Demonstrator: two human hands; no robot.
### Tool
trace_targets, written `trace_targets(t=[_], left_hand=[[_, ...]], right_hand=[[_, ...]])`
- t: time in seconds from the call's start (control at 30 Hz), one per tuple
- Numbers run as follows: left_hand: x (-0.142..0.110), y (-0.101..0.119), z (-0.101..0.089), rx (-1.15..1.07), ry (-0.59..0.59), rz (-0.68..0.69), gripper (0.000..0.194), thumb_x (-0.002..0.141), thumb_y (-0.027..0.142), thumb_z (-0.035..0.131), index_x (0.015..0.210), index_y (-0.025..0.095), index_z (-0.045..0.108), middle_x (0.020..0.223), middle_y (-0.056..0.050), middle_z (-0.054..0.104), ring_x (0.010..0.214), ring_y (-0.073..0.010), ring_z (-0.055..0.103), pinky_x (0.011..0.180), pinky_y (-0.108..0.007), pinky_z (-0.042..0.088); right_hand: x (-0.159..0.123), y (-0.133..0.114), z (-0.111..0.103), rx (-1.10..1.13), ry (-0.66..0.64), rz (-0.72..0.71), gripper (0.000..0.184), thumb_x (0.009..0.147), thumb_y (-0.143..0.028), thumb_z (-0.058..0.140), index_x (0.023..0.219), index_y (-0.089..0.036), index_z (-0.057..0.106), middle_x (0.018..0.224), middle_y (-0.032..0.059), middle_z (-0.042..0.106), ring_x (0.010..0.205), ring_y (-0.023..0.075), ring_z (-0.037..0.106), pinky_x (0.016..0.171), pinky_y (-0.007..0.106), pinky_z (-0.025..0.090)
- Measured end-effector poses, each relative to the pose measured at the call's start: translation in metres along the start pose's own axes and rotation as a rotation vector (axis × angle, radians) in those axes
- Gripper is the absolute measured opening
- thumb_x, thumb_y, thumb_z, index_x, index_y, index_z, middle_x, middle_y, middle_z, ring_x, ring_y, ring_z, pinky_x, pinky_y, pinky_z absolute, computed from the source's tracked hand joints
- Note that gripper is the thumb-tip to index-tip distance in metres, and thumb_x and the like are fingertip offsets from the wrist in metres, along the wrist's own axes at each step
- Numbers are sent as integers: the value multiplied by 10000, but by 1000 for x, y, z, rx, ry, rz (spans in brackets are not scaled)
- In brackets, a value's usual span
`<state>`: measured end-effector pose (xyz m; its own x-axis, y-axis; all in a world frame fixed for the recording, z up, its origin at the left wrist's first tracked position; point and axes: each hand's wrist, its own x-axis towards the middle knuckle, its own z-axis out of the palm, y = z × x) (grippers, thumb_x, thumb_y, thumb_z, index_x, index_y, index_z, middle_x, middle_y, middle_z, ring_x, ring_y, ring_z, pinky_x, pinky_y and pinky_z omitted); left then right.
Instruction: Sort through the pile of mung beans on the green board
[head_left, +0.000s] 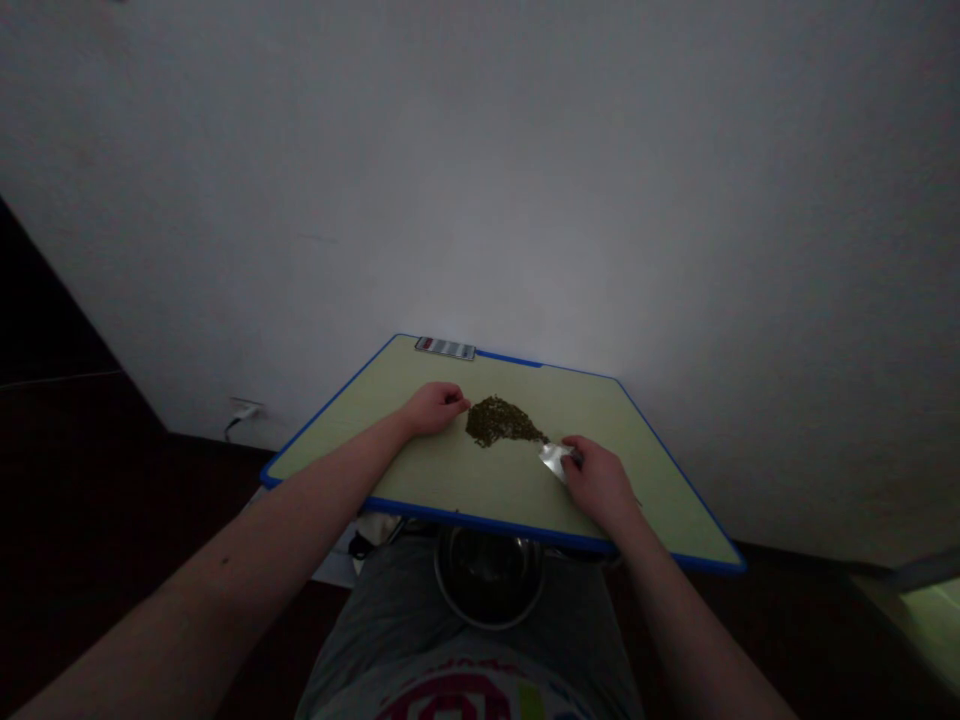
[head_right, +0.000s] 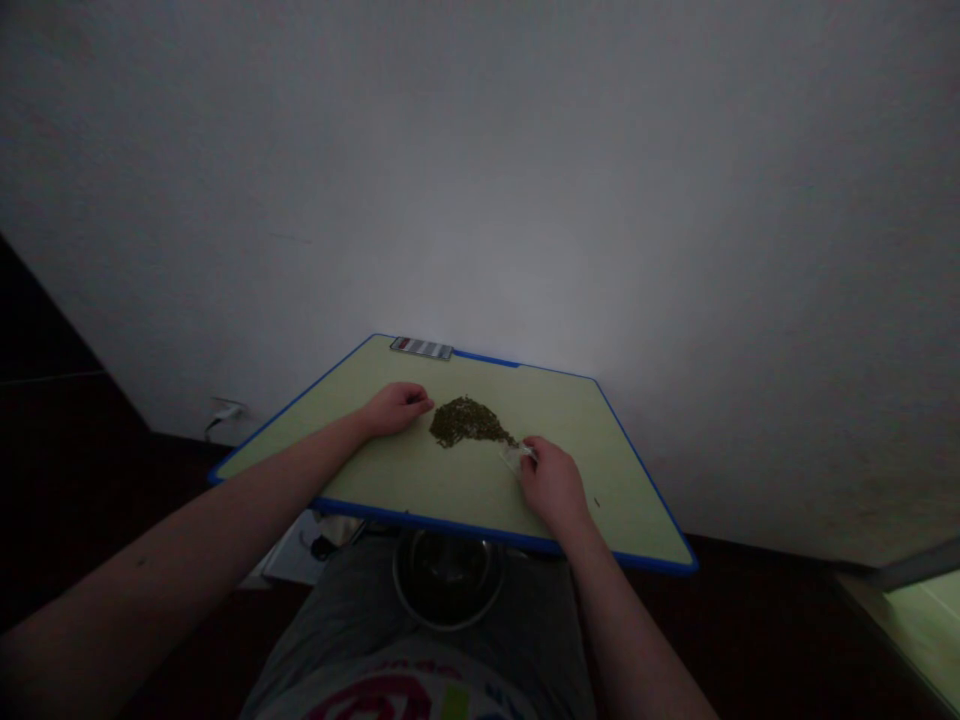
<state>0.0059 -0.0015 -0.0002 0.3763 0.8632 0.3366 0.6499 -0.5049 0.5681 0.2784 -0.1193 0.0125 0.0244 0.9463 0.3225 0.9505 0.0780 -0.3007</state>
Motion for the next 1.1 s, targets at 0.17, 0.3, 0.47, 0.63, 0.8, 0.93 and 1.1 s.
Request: trace_targets(t=[0.17,0.3,0.47,0.63,0.8,0.93,1.1], left_hand=[[0,0,0,1,8,-7,324,745,443,464,656,148,565,570,17,508,548,-98,432,530,-228,305],[0,2,0,-7,7,-4,325,746,443,462,651,150,563,548,23,489,535,-95,419,514,-224,296],[0,3,0,4,5,2,311,744,425,468,637,149,559,543,23,482,534,-96,417,513,-225,291],[0,2,1,20,17,14,310,746,421,466,616,151,545,526,28,463,524,-93,404,513,-227,288],[-1,3,0,14,14,4,305,743,424,469,631,153,554,533,28,475,524,-91,408,512,-225,290],[-1,3,-1,10,7,9,313,747,430,461,643,153,561,535,27,478,529,-95,407,515,-227,291],[-2,3,-1,13,15,5,308,745,424,461,640,153,563,540,24,481,538,-98,406,520,-230,292]], right_hand=[[-4,-7,-2,21,36,-53,305,793,-233,438,1058,-162,573,890,77,646,803,180,575,736,282,406],[-9,-27,1,138,-55,-189,306,791,-214,452,1066,-159,573,871,65,639,786,161,564,733,267,408],[-6,-56,10,249,-164,-363,284,777,-173,476,1038,-171,588,876,50,640,792,152,554,753,268,400],[-1,-78,11,328,-271,-513,289,759,-140,498,1025,-179,605,937,49,641,839,148,551,772,262,387],[-3,-85,9,370,-371,-553,285,760,-135,498,1019,-186,605,926,42,639,834,145,551,748,252,387],[-3,-84,7,388,-364,-553,286,757,-121,496,1015,-185,601,902,34,634,796,130,545,727,242,383],[-8,-78,3,405,-288,-422,251,756,-131,497,985,-181,586,717,-3,592,634,106,500,625,228,373]])
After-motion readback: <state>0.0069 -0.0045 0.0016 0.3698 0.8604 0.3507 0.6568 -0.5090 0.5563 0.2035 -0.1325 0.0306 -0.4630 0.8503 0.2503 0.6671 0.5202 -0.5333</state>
